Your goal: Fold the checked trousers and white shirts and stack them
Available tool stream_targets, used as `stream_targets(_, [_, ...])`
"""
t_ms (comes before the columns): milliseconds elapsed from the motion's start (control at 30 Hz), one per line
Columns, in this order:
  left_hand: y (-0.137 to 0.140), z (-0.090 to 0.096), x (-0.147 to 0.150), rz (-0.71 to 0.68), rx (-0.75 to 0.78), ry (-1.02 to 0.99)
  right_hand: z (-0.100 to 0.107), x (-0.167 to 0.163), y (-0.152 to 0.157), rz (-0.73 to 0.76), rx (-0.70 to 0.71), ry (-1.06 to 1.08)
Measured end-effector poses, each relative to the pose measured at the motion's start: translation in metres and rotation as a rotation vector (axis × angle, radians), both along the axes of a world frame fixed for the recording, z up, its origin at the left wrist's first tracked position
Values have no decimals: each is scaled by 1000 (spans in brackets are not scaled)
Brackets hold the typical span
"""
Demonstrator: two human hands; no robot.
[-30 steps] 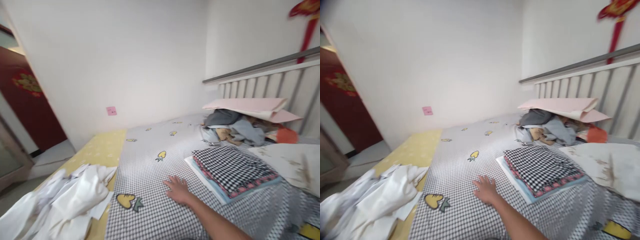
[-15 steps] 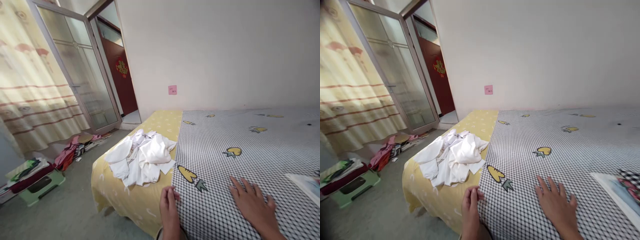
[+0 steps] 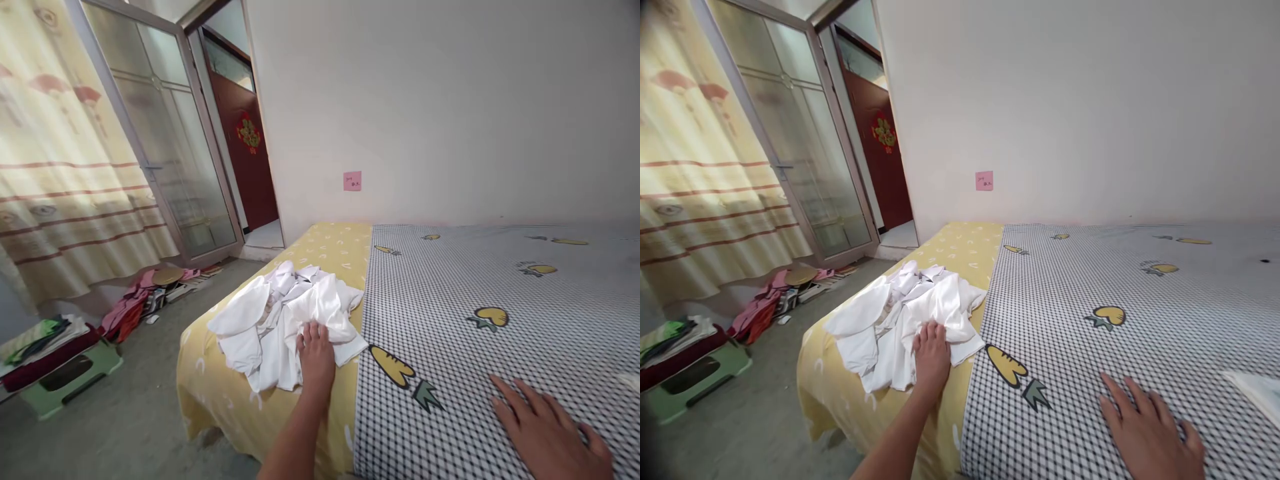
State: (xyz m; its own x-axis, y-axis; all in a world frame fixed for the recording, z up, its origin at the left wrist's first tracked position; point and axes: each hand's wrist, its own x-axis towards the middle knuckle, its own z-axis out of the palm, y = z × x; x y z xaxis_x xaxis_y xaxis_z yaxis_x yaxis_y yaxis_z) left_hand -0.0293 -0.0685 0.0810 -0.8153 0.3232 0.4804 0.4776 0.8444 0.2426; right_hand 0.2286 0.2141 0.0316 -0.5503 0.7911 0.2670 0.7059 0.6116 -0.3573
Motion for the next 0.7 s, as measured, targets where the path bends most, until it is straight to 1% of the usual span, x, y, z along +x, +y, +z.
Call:
stream_targets(100, [-2,-6,1,8,-57,33,0,1,0,9,75,-49])
stream_targets(233, [-1,-5,2,15,-104,58,1,1,-2,14,117,-131])
stream_targets(400, [-1,-4,6,34,-137,81,5,1,-3,24,113,-191])
stream_targets(567, [-2,-9,14,43,-163,84,11,2,-5,18,36,-253])
stream_targets(700, [-2,-11,23,59,-165,90,14,2,-7,22,55,-253])
